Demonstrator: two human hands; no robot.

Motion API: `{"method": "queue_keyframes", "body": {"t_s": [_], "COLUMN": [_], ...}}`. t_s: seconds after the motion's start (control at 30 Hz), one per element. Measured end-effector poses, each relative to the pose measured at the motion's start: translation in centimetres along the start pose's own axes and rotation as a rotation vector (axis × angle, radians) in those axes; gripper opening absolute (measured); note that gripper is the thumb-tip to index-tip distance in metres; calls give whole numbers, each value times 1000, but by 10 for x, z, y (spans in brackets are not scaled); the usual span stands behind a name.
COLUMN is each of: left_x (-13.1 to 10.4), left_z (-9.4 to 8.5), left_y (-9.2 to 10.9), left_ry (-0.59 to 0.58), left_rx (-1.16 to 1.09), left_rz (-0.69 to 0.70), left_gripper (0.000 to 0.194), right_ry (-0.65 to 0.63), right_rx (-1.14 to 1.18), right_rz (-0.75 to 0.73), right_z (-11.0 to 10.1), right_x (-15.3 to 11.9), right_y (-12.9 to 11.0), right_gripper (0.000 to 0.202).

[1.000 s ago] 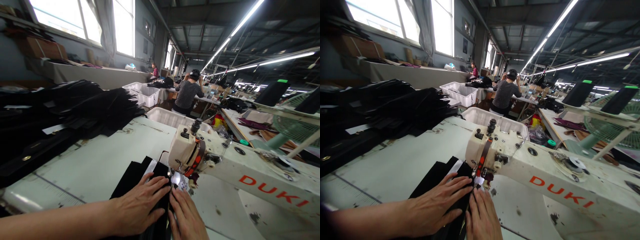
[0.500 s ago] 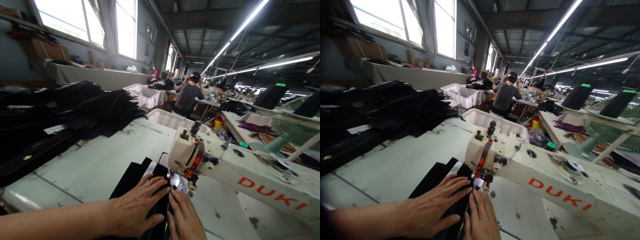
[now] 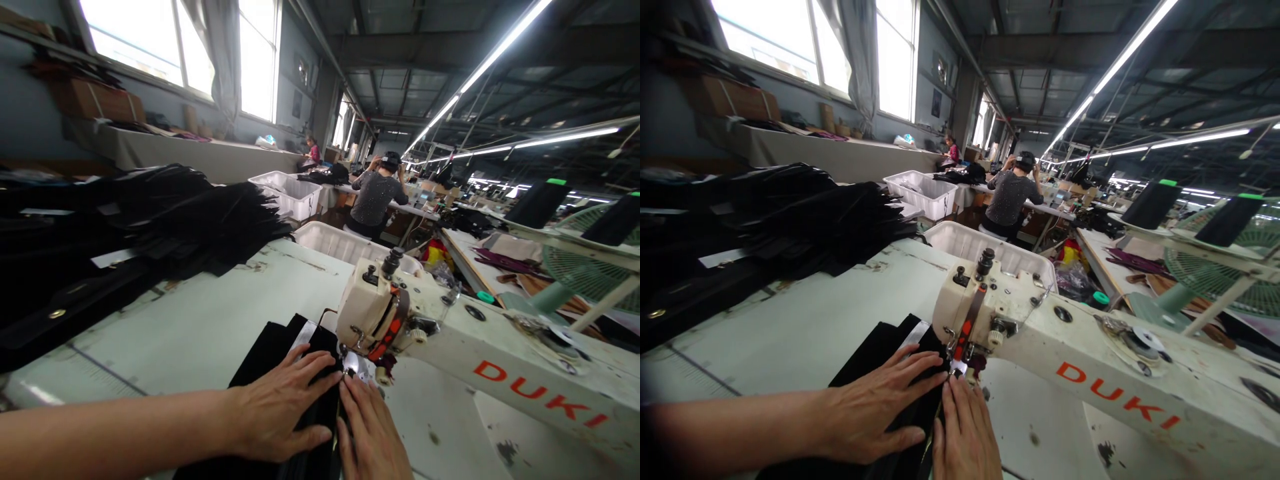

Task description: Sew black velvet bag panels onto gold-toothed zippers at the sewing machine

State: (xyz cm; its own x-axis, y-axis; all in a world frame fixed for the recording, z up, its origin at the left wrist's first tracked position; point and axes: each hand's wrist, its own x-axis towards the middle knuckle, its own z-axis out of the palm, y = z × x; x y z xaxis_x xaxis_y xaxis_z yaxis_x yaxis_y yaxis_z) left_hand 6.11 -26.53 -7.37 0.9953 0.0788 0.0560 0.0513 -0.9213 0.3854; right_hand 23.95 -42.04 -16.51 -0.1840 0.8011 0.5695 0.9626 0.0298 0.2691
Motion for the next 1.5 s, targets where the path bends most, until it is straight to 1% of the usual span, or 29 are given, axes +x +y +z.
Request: {"method": "queue_keyframes", "body": {"t_s": [0.23, 0.33, 0.5, 0.67, 0.83, 0.9, 0.97, 1.07, 1.13, 1.17, 1.2, 1.23, 1.27, 1.33, 1.37, 1.43, 1.47, 1.5], "left_x": [9, 9, 8, 8, 10, 12, 10, -8, -30, -42, -55, -66, -76, -86, -87, -84, -80, -77], "left_z": [-3, -4, -5, -2, 6, 5, 2, 1, 7, 13, 19, 26, 32, 39, 37, 25, 15, 5], "left_y": [-4, -5, -5, -7, -14, -15, -12, 8, 27, 35, 43, 48, 51, 52, 50, 46, 45, 44], "left_ry": [4, 1, 29, 22, 106, 108, 85, -10, -73, -88, -78, -55, -23, 56, 103, 203, 245, 270], "left_rx": [47, 40, 5, 14, 25, 35, 50, 52, 20, 4, 0, 1, -2, -57, -125, -328, -424, -496], "left_rz": [19, 35, 52, 57, 95, 116, 97, 22, 30, 56, 73, 83, 81, 41, -3, -131, -200, -250], "left_gripper": [70, 70, 69, 69, 62, 61, 60, 60, 71, 80, 86, 88, 84, 69, 60, 41, 38, 40], "right_ry": [-33, -33, -23, -52, -56, -56, -62, -68, -60, -58, -61, -66, -73, -75, -75, -74, -66, -52], "right_rx": [0, -8, -19, -28, 37, 73, 116, 202, 262, 288, 307, 316, 311, 269, 239, 194, 190, 212], "right_rz": [61, 41, 8, -17, 33, 67, 129, 252, 342, 373, 383, 371, 339, 260, 230, 200, 210, 236], "right_z": [5, 6, 7, 4, 0, -3, -10, -30, -48, -58, -68, -76, -83, -91, -93, -93, -93, -93], "right_x": [1, 0, 0, 2, 3, 7, 13, 16, 7, 0, -9, -18, -27, -39, -41, -37, -32, -27], "right_y": [1, 2, 5, 5, 2, 0, -3, -14, -27, -36, -46, -56, -66, -85, -93, -105, -109, -112], "right_gripper": [50, 51, 50, 49, 48, 46, 42, 42, 45, 47, 51, 54, 59, 67, 70, 74, 73, 69]}}
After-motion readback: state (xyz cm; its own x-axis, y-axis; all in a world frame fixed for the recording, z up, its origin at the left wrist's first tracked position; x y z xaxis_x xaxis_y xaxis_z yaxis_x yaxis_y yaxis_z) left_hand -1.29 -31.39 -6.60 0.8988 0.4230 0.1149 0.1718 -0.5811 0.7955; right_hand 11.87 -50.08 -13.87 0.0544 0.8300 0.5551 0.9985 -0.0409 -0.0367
